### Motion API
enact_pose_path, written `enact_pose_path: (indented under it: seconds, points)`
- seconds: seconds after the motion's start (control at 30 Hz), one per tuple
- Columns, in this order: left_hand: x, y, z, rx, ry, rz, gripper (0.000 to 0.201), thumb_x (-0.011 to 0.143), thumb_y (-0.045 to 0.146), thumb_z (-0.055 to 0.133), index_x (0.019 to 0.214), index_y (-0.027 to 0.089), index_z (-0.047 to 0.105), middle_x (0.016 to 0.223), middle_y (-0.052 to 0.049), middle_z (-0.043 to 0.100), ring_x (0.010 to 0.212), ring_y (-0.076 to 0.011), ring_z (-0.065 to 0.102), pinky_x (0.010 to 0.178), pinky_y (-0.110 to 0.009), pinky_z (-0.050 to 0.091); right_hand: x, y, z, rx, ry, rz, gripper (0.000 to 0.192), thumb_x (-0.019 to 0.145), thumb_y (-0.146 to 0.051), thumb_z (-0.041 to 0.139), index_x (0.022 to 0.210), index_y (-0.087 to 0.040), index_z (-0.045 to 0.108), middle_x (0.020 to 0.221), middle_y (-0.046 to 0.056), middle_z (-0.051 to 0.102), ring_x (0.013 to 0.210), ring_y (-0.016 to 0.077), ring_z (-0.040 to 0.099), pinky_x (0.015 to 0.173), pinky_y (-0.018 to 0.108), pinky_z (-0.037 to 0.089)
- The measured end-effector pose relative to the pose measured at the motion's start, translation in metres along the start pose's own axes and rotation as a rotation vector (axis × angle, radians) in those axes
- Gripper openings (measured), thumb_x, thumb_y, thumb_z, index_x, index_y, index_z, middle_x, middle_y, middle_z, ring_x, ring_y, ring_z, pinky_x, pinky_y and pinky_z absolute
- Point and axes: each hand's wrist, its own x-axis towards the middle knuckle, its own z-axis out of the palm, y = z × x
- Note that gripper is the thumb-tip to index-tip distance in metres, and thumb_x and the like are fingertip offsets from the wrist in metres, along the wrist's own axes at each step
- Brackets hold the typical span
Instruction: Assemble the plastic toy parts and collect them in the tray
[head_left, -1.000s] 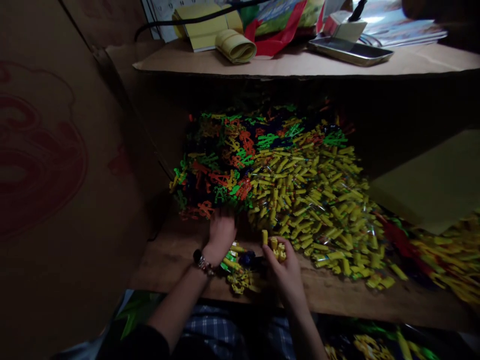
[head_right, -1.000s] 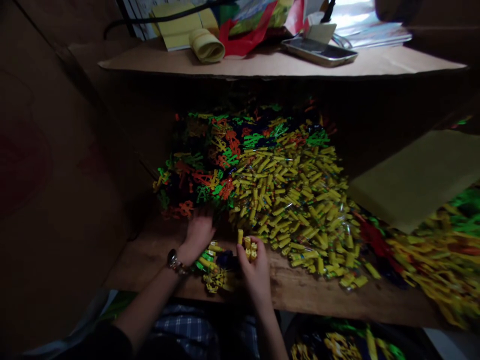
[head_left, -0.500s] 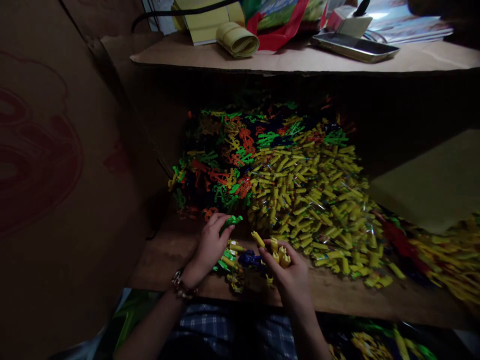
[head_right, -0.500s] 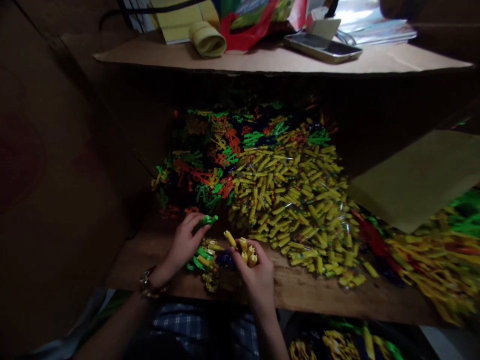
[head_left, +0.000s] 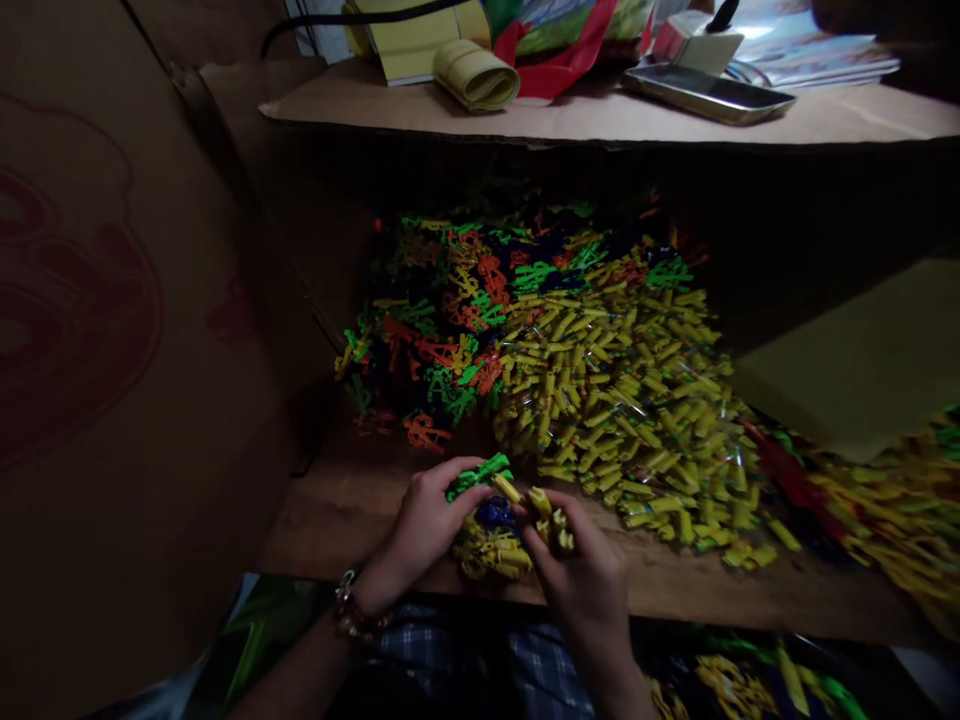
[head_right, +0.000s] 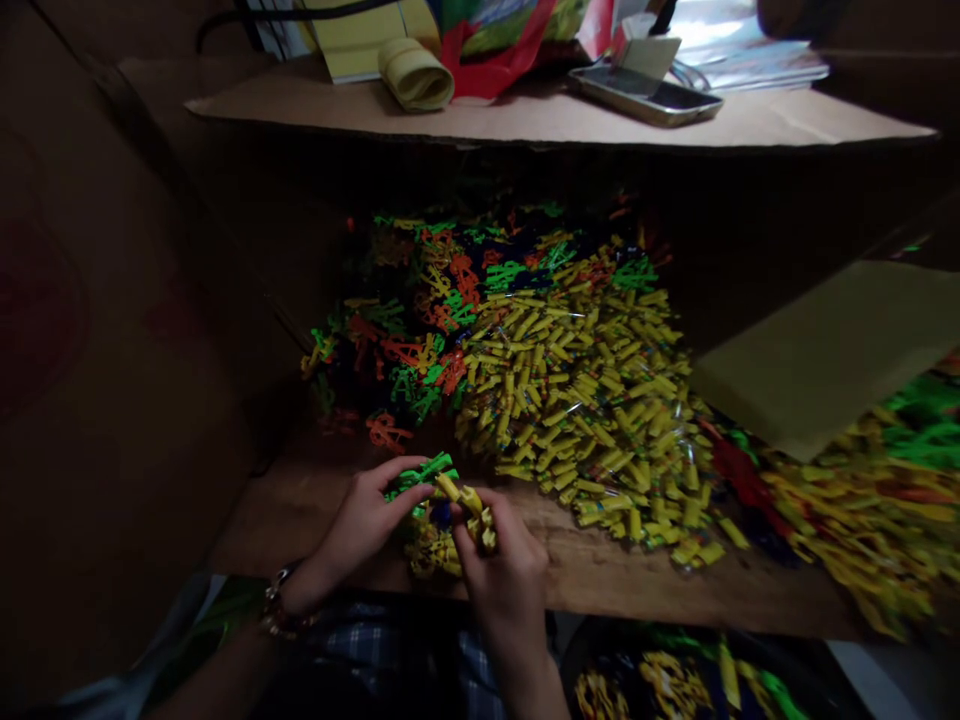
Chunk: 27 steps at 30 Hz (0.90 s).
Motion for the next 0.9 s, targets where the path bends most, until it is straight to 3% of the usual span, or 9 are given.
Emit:
enact_pose_path:
  seconds: [0.13, 0.3, 0.37, 0.43, 0.53, 0.6, 0.77, 0.9]
  points:
    - [0.000, -0.001, -0.013, 0.013, -0.132, 0.061, 0.022, 0.078, 0.023, 0.063, 0.099, 0.020, 0.071, 0.098, -0.003, 0.072, 0.091, -0.0183, 0.065, 0.083, -0.026, 0.047, 0.004, 0.002, -0.004, 0.079, -0.076, 0.148, 0.022, 0.075, -0.040, 0.064, 0.086, -0.022, 0.065, 0.074, 0.002, 0.070, 0.062, 0.0179, 0.064, 0.059, 0.025, 0.051]
    - [0.005, -0.005, -0.032, 0.001, -0.469, -0.029, 0.024, 0.075, 0.024, 0.066, 0.097, 0.017, 0.071, 0.099, -0.005, 0.073, 0.093, -0.0210, 0.065, 0.085, -0.029, 0.048, 0.015, 0.016, -0.009, 0.327, -0.352, 0.374, 0.031, 0.063, -0.046, 0.074, 0.074, -0.019, 0.063, 0.062, 0.001, 0.066, 0.055, 0.0183, 0.061, 0.048, 0.025, 0.048]
    - [0.009, -0.008, -0.035, 0.051, -0.519, -0.031, 0.028, 0.075, 0.026, 0.066, 0.102, 0.018, 0.069, 0.103, -0.005, 0.072, 0.095, -0.0211, 0.065, 0.086, -0.030, 0.048, 0.017, 0.022, -0.011, 0.332, -0.402, 0.414, 0.033, 0.061, -0.047, 0.074, 0.075, -0.019, 0.064, 0.063, 0.001, 0.066, 0.055, 0.0184, 0.060, 0.044, 0.025, 0.046]
    - [0.015, -0.015, -0.038, 0.212, -0.390, 0.033, 0.031, 0.078, 0.028, 0.065, 0.107, 0.019, 0.066, 0.109, -0.006, 0.069, 0.100, -0.0216, 0.062, 0.090, -0.032, 0.046, 0.017, 0.030, -0.014, 0.309, -0.376, 0.436, 0.036, 0.063, -0.049, 0.072, 0.080, -0.018, 0.066, 0.071, 0.004, 0.069, 0.056, 0.0184, 0.060, 0.043, 0.025, 0.045]
    - [0.028, -0.029, -0.039, 0.636, 0.051, 0.097, 0.030, 0.084, 0.031, 0.058, 0.109, 0.016, 0.063, 0.112, -0.012, 0.065, 0.108, -0.0283, 0.055, 0.095, -0.042, 0.041, 0.016, 0.042, -0.021, 0.228, -0.247, 0.442, 0.036, 0.065, -0.050, 0.071, 0.081, -0.018, 0.067, 0.075, 0.006, 0.069, 0.051, 0.0163, 0.057, 0.038, 0.024, 0.040]
    - [0.037, -0.040, -0.038, 0.840, 0.208, 0.089, 0.028, 0.084, 0.026, 0.056, 0.108, 0.013, 0.062, 0.110, -0.016, 0.063, 0.107, -0.0326, 0.053, 0.093, -0.048, 0.040, 0.016, 0.047, -0.025, 0.187, -0.178, 0.419, 0.032, 0.064, -0.047, 0.072, 0.078, -0.019, 0.067, 0.069, 0.004, 0.067, 0.048, 0.0155, 0.055, 0.037, 0.023, 0.039]
    - [0.045, -0.055, -0.034, 0.866, 0.202, 0.119, 0.039, 0.077, 0.010, 0.059, 0.115, 0.014, 0.057, 0.107, -0.012, 0.062, 0.102, -0.0275, 0.055, 0.090, -0.041, 0.044, 0.014, 0.044, -0.024, 0.211, -0.172, 0.359, 0.041, 0.065, -0.045, 0.071, 0.097, -0.020, 0.066, 0.090, 0.007, 0.069, 0.055, 0.0162, 0.058, 0.041, 0.025, 0.042]
    - [0.039, -0.052, -0.030, 0.502, 0.247, 0.100, 0.023, 0.078, 0.018, 0.061, 0.100, 0.016, 0.064, 0.092, -0.006, 0.064, 0.088, -0.0197, 0.060, 0.082, -0.032, 0.049, 0.010, 0.034, -0.011, 0.251, -0.147, 0.334, 0.036, 0.066, -0.046, 0.071, 0.090, -0.020, 0.061, 0.079, 0.004, 0.067, 0.060, 0.0180, 0.060, 0.051, 0.027, 0.047]
